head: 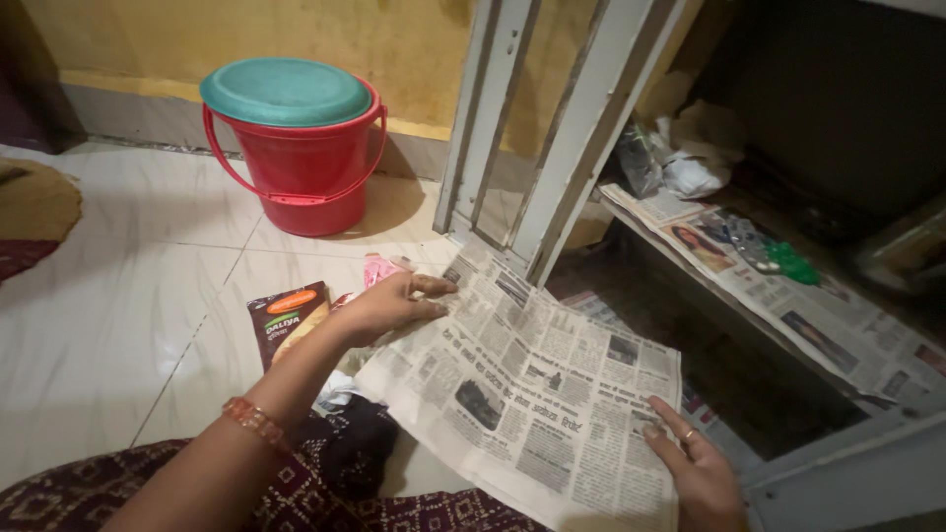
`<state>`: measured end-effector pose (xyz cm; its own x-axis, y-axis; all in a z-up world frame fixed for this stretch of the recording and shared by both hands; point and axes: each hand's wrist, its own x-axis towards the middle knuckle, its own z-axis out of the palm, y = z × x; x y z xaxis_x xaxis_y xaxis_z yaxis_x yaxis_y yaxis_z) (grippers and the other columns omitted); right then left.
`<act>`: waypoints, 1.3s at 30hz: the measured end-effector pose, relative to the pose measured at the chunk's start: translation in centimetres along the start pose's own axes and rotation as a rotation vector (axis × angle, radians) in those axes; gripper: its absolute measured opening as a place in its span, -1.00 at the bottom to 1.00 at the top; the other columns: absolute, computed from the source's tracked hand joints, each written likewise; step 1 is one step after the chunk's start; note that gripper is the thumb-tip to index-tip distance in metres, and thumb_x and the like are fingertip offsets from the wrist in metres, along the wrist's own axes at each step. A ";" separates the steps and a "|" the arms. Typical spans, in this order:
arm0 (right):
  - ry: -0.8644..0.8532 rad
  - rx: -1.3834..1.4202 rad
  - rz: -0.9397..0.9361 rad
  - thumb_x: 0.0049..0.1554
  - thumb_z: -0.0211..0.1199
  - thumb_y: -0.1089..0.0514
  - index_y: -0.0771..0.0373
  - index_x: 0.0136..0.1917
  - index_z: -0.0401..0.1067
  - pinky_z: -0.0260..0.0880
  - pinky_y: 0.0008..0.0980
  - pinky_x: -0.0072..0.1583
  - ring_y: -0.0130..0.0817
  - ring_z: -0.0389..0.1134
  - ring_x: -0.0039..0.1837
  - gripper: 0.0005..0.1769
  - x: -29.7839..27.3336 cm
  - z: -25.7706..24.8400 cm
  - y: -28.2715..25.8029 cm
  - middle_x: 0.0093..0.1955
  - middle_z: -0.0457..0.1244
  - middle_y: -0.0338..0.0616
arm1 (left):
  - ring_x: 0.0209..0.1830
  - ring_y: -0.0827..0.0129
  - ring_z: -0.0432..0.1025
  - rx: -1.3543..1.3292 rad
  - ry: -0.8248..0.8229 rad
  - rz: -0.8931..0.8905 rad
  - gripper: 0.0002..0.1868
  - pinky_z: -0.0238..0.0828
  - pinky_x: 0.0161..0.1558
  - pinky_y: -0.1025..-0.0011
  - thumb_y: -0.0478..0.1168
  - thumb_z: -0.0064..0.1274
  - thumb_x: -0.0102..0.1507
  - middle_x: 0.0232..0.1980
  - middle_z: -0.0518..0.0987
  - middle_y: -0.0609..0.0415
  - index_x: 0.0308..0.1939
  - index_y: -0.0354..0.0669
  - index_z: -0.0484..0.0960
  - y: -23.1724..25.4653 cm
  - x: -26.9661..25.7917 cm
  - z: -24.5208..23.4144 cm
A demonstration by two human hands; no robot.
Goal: The person sits on the floor and folds newspapers, placing them into a metal cabinet. She then picks up a packet of daliya and a plastic bag containing vegetables, opens the bag, and handles the contents.
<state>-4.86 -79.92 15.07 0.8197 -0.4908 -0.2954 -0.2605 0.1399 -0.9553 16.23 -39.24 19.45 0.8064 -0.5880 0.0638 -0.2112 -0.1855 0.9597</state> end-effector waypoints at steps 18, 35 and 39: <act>0.367 0.174 -0.371 0.25 0.11 0.32 0.32 0.52 0.28 0.34 -0.43 0.16 -0.32 0.34 0.14 -0.44 4.1 -1.8 -0.6 0.27 0.32 0.04 | 0.12 0.19 0.58 0.539 0.022 0.337 -0.52 0.45 0.21 0.35 -0.30 0.12 0.19 0.14 0.71 -0.08 0.23 -0.09 0.67 -0.1 15.8 12.3; 0.449 0.474 -0.495 0.21 0.22 0.35 0.49 0.05 0.41 0.43 -0.24 0.11 -0.26 0.41 0.01 -0.84 12.5 -4.4 0.2 0.00 0.38 -0.05 | 0.16 0.23 0.54 0.245 -0.070 0.331 -0.36 0.44 0.15 0.38 -0.32 0.26 0.07 0.17 0.64 -0.07 0.26 -0.23 0.53 -2.0 24.6 13.3; 0.619 0.083 -0.592 0.15 0.27 0.34 0.55 0.19 0.48 0.39 -0.26 0.16 -0.26 0.40 0.08 -0.65 15.1 -5.7 0.4 0.14 0.39 0.06 | 0.21 0.06 0.52 0.306 0.121 0.352 -0.45 0.44 0.20 0.32 -0.23 0.17 0.28 0.18 0.62 -0.14 0.32 -0.28 0.40 -2.6 28.9 15.4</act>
